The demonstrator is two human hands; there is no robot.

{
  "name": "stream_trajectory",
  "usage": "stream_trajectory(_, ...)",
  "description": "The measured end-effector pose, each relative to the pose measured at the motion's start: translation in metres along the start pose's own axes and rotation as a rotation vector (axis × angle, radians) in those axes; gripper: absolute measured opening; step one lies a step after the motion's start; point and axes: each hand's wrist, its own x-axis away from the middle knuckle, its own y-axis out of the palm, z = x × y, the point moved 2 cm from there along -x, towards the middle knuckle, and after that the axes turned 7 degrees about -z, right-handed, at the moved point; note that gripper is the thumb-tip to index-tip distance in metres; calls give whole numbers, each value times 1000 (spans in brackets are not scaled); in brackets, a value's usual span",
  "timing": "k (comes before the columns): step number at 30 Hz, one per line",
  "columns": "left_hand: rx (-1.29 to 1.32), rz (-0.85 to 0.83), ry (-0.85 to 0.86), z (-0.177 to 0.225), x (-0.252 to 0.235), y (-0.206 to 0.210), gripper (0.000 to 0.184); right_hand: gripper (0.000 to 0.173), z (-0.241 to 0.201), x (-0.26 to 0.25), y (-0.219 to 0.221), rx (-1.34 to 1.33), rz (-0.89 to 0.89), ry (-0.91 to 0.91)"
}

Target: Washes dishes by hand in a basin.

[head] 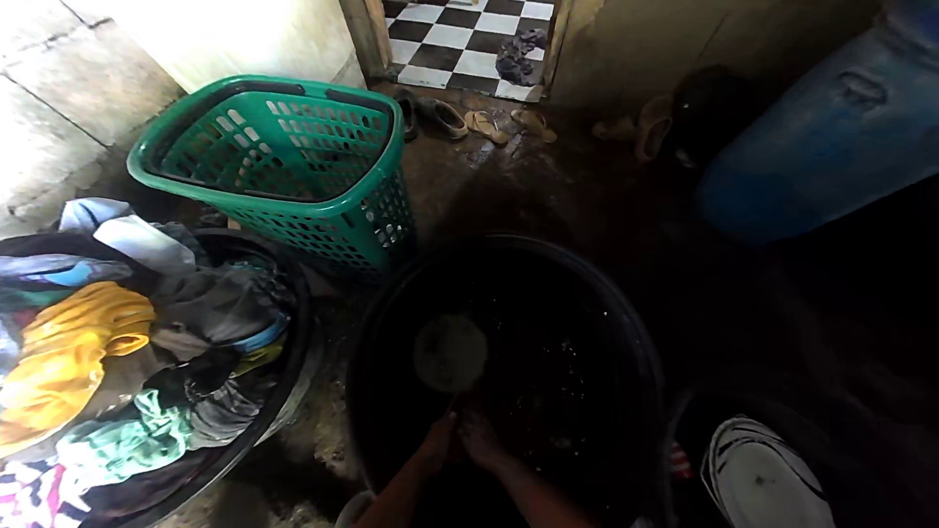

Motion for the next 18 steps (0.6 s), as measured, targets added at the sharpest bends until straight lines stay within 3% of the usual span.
stream_trajectory(3,25,78,37,-7,-3,-4,56,44,-10,7,17,94,-45,-150)
stream_trajectory(5,43,130,30,-5,-1,-11,59,47,-10,18,17,133,-77,-79)
stream_trajectory(7,51,159,-17,3,5,-17,59,40,-2,29,15,226,-135,39)
stream_trajectory(11,44,107,-52,16,13,-17,55,39,34,28,20,363,-124,99)
stream_trajectory(14,98,108,14,19,8,-17,60,44,15,37,-6,101,26,167)
stream_trajectory(18,180,169,108,30,8,-21,63,40,-23,48,-49,-547,329,201)
